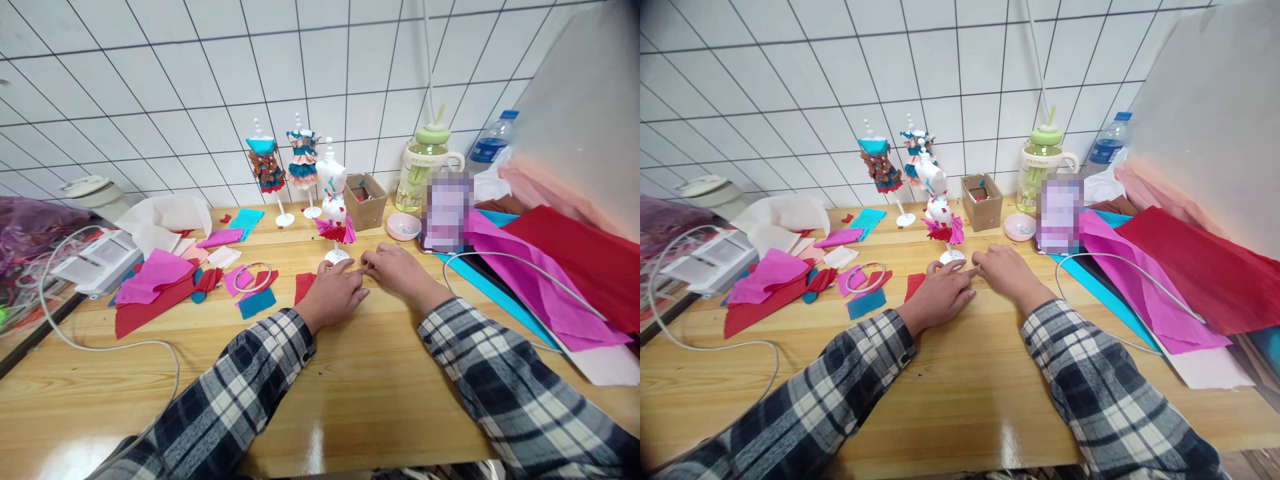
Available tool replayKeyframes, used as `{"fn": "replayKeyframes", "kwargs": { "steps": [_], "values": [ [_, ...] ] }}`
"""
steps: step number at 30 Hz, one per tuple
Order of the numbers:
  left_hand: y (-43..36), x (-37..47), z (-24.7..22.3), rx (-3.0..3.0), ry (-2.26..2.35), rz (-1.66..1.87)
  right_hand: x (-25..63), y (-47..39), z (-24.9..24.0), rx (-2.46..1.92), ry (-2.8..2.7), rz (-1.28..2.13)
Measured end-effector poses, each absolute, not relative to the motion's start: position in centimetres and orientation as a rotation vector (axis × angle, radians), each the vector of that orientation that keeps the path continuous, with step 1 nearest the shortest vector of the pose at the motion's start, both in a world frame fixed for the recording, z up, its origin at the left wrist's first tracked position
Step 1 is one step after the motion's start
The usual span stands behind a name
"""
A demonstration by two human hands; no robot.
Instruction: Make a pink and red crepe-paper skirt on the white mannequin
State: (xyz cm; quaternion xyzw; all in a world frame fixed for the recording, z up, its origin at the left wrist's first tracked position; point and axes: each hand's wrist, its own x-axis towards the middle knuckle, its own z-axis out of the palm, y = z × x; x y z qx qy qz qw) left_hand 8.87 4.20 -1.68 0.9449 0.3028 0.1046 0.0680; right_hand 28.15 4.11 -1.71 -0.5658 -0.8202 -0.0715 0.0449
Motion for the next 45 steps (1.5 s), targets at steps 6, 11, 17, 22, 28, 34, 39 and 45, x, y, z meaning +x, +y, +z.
{"fn": "replayKeyframes", "kwargs": {
  "steps": [6, 11, 17, 22, 28, 34, 39, 45],
  "values": [
    [4.5, 9.3, -2.0, 2.853, 0.915, 0.308, 28.2, 4.2, -1.7, -1.716, -2.502, -0.143],
    [4.7, 9.2, -1.8, 2.846, 0.943, 0.311, 29.2, 4.1, -1.7, -1.694, -2.502, -0.098],
    [4.7, 8.8, -2.0, 2.819, 0.953, 0.35, 30.9, 3.1, -1.8, -1.791, -2.376, -0.053],
    [4.8, 8.7, -2.3, 2.814, 0.928, 0.381, 29.7, 2.4, -1.6, -1.684, -2.394, -0.046],
    [4.3, 8.6, -2.3, 2.791, 0.946, 0.395, 30.0, 2.2, -1.5, -1.829, -2.317, -0.124],
    [4.2, 7.2, -0.7, 2.668, 1.029, 0.651, 29.3, 1.0, -1.6, -1.75, -2.118, -0.119],
    [5.2, 1.9, 0.4, 2.467, 1.184, 0.852, 25.3, -1.4, -1.6, -1.424, -2.189, -0.068],
    [5.7, -2.9, -1.4, 2.643, 1.088, 0.44, 18.6, -2.8, -1.9, -1.226, -2.412, 0.088]
  ]
}}
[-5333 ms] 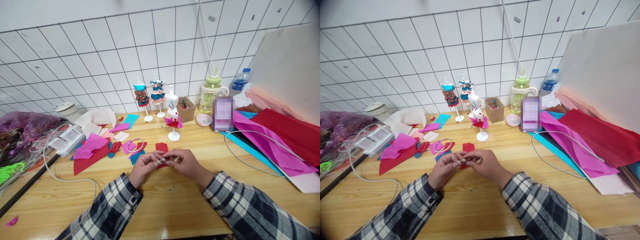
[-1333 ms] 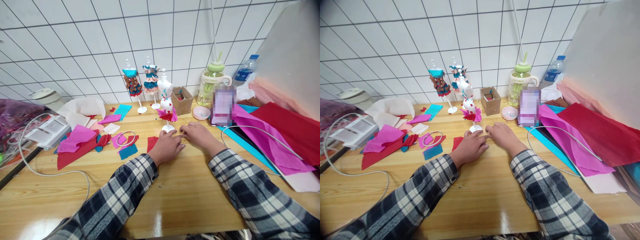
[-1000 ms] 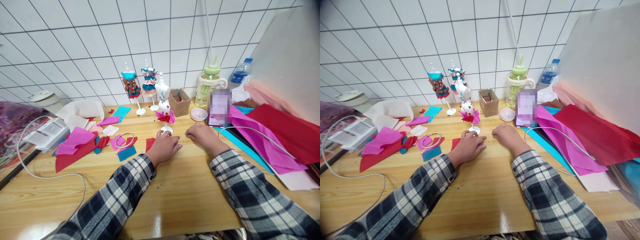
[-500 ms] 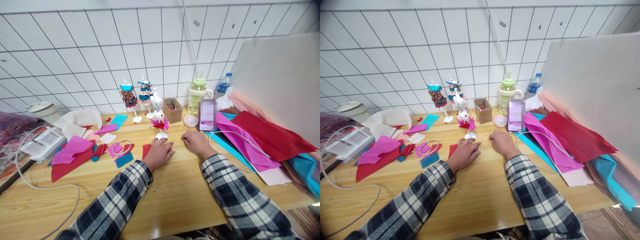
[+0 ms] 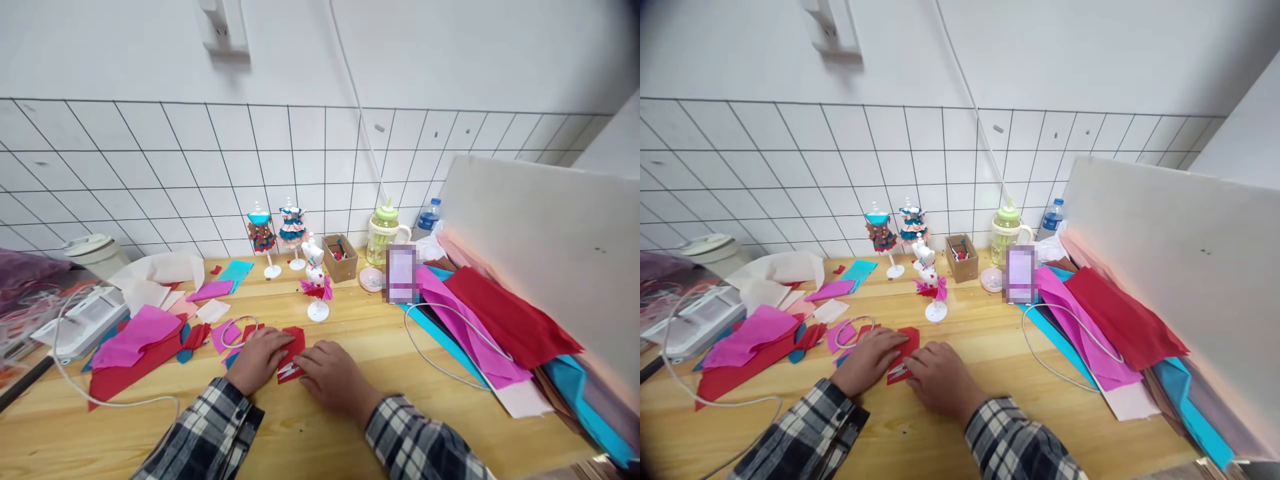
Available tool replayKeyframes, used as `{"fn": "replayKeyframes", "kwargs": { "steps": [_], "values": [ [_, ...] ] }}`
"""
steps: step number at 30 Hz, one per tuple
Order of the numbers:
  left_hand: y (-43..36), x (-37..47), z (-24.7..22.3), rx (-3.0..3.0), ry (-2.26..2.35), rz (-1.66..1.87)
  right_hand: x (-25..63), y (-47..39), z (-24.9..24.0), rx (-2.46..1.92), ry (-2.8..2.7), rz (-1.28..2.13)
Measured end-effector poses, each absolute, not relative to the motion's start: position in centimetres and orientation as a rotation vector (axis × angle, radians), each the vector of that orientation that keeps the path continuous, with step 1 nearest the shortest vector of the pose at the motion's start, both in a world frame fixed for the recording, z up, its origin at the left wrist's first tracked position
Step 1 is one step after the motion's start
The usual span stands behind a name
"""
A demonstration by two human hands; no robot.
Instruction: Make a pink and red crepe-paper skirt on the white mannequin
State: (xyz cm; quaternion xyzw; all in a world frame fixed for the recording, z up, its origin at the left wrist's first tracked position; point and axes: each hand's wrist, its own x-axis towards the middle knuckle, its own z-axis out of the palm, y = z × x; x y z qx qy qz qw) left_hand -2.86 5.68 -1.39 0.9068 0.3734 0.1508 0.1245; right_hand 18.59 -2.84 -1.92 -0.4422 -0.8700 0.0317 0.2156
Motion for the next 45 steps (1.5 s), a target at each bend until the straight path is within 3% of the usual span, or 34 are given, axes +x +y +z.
{"fn": "replayKeyframes", "kwargs": {
  "steps": [17, 20, 30, 35, 38, 41, 45],
  "values": [
    [5.6, -2.5, -2.1, 2.599, 1.076, 0.455, 18.7, -5.3, -3.9, -1.208, -2.339, 0.176],
    [5.6, -3.4, -1.8, 2.609, 1.271, 0.578, 20.5, -6.3, -3.4, -1.231, -2.228, 0.133],
    [7.0, -10.9, -3.5, 2.542, 1.846, 0.315, 34.0, -5.0, -2.8, -2.042, -1.767, -0.181],
    [7.7, -10.6, -1.7, 2.556, 1.986, 0.605, 33.5, -1.9, -3.3, -2.2, -1.917, -0.162],
    [5.9, -9.3, -1.1, 2.643, 1.773, 0.758, 32.5, -1.2, -3.5, -2.17, -1.91, -0.21],
    [3.3, -6.8, -1.3, 2.708, 1.28, 0.678, 30.1, -1.5, -3.1, -1.943, -1.889, -0.264],
    [1.1, -3.1, -1.8, 2.611, 1.113, 0.495, 23.3, -2.7, -2.2, -1.489, -2.138, 0.031]
  ]
}}
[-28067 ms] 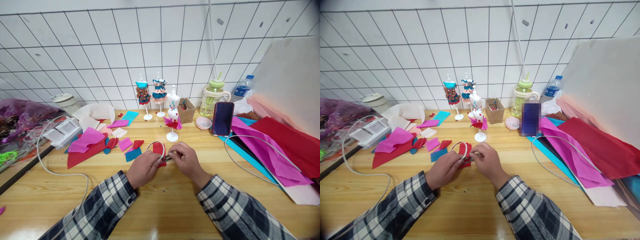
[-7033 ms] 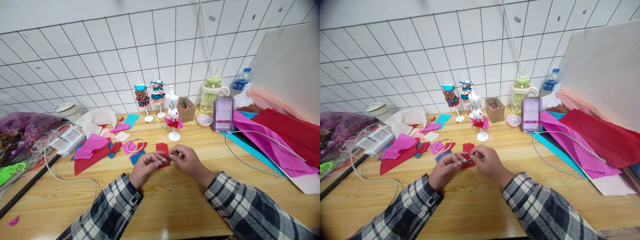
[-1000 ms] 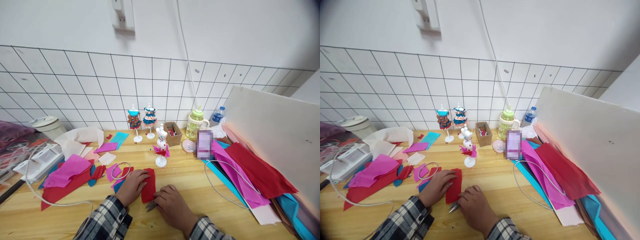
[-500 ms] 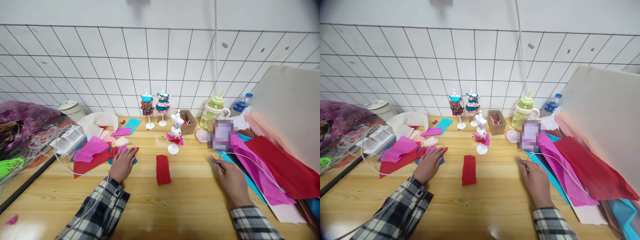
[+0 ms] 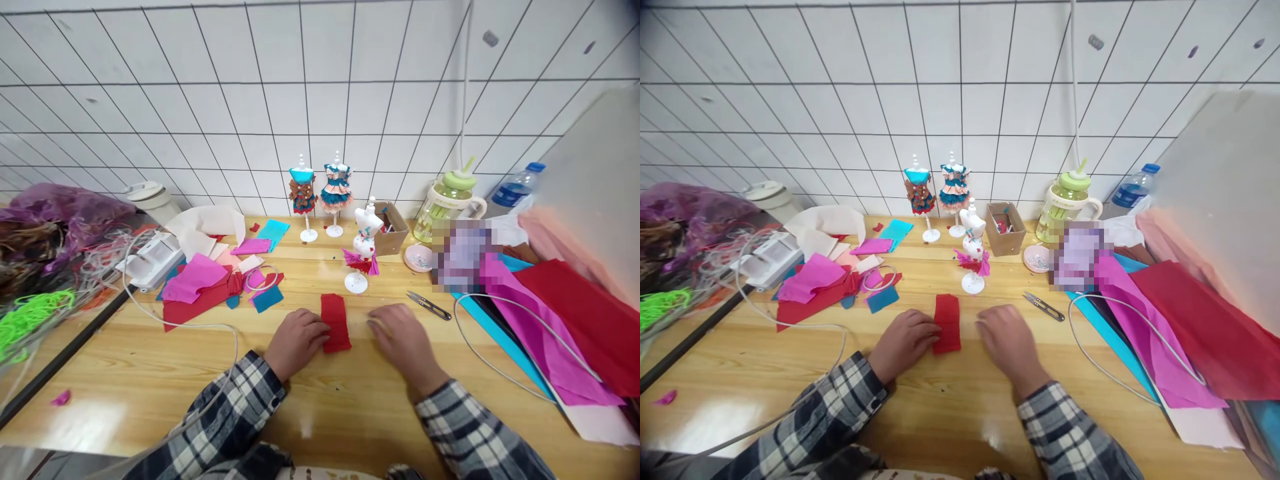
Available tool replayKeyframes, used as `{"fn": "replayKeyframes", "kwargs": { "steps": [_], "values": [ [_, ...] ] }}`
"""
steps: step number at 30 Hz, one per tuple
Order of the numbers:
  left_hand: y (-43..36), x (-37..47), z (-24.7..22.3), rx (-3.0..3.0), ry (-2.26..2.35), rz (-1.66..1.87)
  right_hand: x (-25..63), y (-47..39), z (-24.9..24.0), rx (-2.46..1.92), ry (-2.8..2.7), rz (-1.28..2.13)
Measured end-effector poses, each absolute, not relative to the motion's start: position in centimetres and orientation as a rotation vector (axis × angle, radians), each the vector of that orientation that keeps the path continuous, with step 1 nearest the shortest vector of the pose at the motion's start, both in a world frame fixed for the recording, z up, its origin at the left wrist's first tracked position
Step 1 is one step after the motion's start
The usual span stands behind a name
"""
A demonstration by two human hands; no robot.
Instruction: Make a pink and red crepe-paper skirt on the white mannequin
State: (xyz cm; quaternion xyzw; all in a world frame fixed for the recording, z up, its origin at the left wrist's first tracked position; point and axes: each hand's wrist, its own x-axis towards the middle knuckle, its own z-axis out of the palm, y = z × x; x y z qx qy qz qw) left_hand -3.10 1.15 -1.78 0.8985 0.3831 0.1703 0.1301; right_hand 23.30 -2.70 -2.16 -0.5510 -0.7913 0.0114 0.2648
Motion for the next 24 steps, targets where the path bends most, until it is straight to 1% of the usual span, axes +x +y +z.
{"fn": "replayKeyframes", "kwargs": {
  "steps": [3, 6, 12, 18, 24],
  "values": [
    [0.8, -1.9, -1.7, 2.566, 1.118, 0.428, 18.6, -3.5, -2.4, -1.253, -2.384, 0.199],
    [0.8, -2.0, -1.4, 2.549, 1.141, 0.419, 16.8, -4.0, -3.2, -1.217, -2.479, 0.225],
    [0.5, -2.2, -1.0, 2.541, 1.187, 0.43, 17.9, -4.2, -3.3, -1.242, -2.541, 0.205],
    [0.4, -1.7, -0.6, 2.514, 1.219, 0.427, 17.4, -3.1, -2.2, -1.334, -2.444, 0.224],
    [0.5, -1.8, -0.6, 2.501, 1.223, 0.405, 17.9, -2.8, -2.6, -1.269, -2.522, 0.208]
  ]
}}
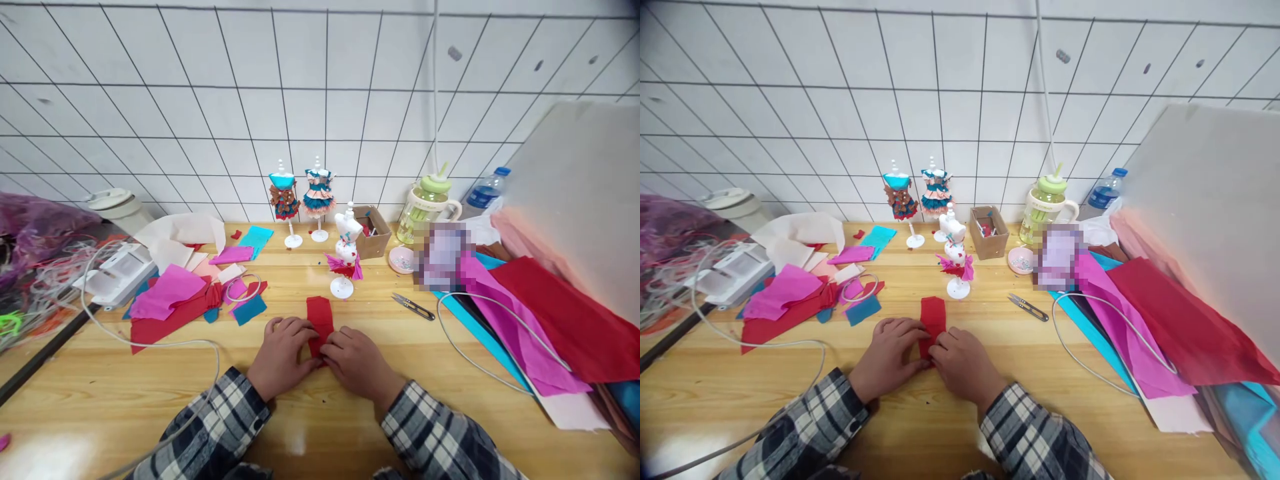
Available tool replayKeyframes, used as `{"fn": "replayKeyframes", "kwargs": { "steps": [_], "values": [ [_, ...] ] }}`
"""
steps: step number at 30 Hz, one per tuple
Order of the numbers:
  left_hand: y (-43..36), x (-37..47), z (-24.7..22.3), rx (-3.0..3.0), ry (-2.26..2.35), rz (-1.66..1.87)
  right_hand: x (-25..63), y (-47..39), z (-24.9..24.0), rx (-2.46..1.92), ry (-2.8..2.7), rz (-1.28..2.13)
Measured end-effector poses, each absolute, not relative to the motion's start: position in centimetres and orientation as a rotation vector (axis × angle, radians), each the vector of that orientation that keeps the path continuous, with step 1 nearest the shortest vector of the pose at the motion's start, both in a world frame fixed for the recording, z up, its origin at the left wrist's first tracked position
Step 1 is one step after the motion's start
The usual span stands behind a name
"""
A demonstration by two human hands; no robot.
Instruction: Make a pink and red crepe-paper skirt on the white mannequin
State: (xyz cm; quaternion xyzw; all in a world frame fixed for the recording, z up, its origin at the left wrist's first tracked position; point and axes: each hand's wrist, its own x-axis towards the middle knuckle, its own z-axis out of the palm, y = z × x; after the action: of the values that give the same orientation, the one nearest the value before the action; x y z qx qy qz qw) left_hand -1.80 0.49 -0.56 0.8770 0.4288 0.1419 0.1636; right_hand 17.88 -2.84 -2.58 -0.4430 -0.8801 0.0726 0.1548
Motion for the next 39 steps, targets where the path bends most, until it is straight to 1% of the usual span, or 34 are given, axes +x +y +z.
{"fn": "replayKeyframes", "kwargs": {
  "steps": [4, 8, 13, 19, 25, 39],
  "values": [
    [0.2, -1.9, -0.4, 2.489, 1.211, 0.384, 18.6, -3.4, -2.6, -1.248, -2.424, 0.303],
    [0.2, -1.9, -0.4, 2.491, 1.204, 0.372, 18.7, -3.5, -2.8, -1.231, -2.46, 0.413],
    [0.2, -2.1, -0.4, 2.526, 1.198, 0.372, 18.6, -3.7, -2.7, -1.248, -2.514, 0.338],
    [-0.6, -2.2, -0.3, 2.573, 1.105, 0.498, 18.6, -4.2, -2.4, -1.262, -2.56, 0.249],
    [-0.9, -1.7, -0.8, 2.654, 1.008, 0.333, 18.6, -4.2, -2.4, -1.288, -2.541, 0.232],
    [-0.5, -1.4, -0.7, 2.709, 0.984, 0.376, 18.5, -4.0, -2.4, -1.344, -2.528, 0.212]
  ]
}}
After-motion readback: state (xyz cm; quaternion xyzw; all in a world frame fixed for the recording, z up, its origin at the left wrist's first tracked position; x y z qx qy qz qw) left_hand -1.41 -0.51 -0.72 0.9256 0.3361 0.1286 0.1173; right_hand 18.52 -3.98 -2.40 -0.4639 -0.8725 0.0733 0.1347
